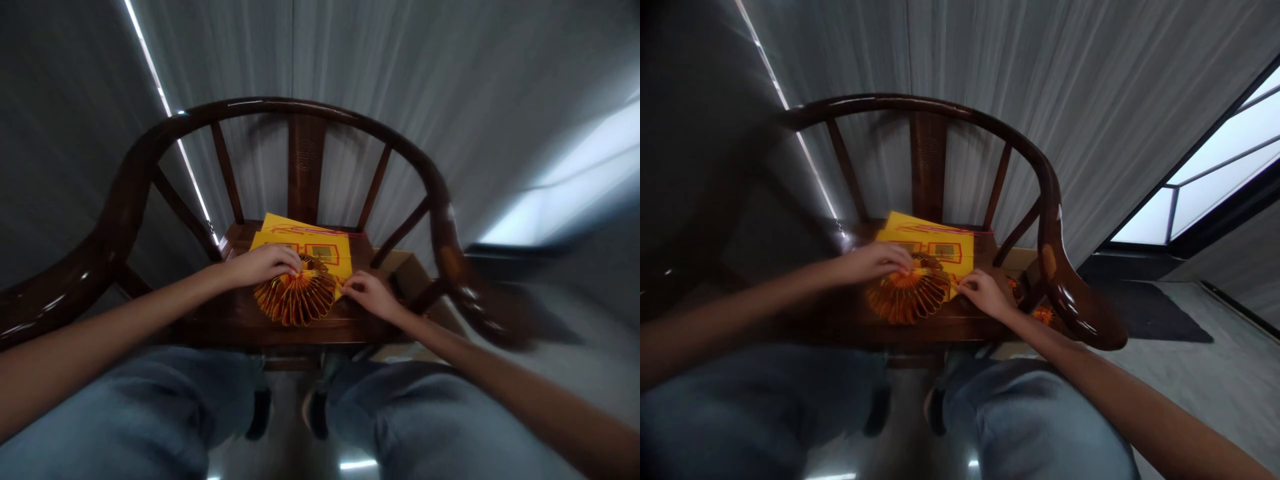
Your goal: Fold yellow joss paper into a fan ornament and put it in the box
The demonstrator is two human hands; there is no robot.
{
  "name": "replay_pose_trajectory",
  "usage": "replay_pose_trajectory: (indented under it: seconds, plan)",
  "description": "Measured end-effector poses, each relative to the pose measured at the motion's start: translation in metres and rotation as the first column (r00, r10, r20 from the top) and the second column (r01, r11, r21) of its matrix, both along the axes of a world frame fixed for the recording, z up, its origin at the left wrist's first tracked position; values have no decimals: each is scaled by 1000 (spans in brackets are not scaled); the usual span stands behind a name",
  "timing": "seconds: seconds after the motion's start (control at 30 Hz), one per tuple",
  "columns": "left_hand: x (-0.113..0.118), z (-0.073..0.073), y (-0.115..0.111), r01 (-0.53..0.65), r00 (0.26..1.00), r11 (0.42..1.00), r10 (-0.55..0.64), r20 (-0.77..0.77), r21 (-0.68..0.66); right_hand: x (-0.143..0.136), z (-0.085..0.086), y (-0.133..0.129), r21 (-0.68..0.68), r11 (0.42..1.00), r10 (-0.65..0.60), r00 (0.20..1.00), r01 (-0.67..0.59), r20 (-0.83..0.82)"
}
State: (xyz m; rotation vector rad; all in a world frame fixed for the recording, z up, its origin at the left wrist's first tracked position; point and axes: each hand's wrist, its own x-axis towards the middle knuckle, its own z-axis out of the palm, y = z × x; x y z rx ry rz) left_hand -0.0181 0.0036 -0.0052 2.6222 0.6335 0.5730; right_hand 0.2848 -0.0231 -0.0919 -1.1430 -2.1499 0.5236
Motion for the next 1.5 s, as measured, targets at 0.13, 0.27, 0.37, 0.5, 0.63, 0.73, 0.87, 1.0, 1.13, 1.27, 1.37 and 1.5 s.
replay_pose_trajectory:
  seconds: [0.13,0.27,0.37,0.5,0.63,0.73,0.87,1.0,1.13,1.27,1.37,1.5]
  plan:
    - [0,1,0,-7,1000,1000,8,-19,7,-3,7,-4,46,999,24,1000,-24,-2]
    - [0,1,1,2,1000,1000,-2,-29,0,-8,17,-11,86,992,83,990,-93,114]
    - [-1,0,2,10,999,1000,-10,-31,2,-12,24,-17,115,985,99,965,-130,242]
    - [-1,0,1,8,1000,1000,-8,-24,-6,-14,30,-23,179,966,108,917,-189,384]
    - [0,0,0,9,1000,1000,-9,-1,-15,-18,32,-28,281,919,91,843,-276,531]
    - [0,-1,1,15,1000,1000,-15,8,-10,-24,33,-30,347,867,77,783,-358,617]
    - [-1,-4,2,15,1000,1000,-15,6,6,-33,34,-33,388,813,68,733,-435,677]
    - [-1,-3,1,15,1000,1000,-15,-10,0,-39,36,-35,403,816,18,715,-415,699]
    - [0,-2,1,22,1000,1000,-22,-8,-15,-43,38,-38,385,803,14,661,-454,750]
    - [1,-3,1,31,999,999,-31,-8,-18,-49,44,-42,348,765,72,609,-542,790]
    - [0,-3,1,35,999,999,-35,-6,-19,-52,48,-44,335,732,128,603,-593,788]
    - [0,-2,1,42,999,999,-42,-13,-16,-52,49,-44,316,760,134,613,-568,778]
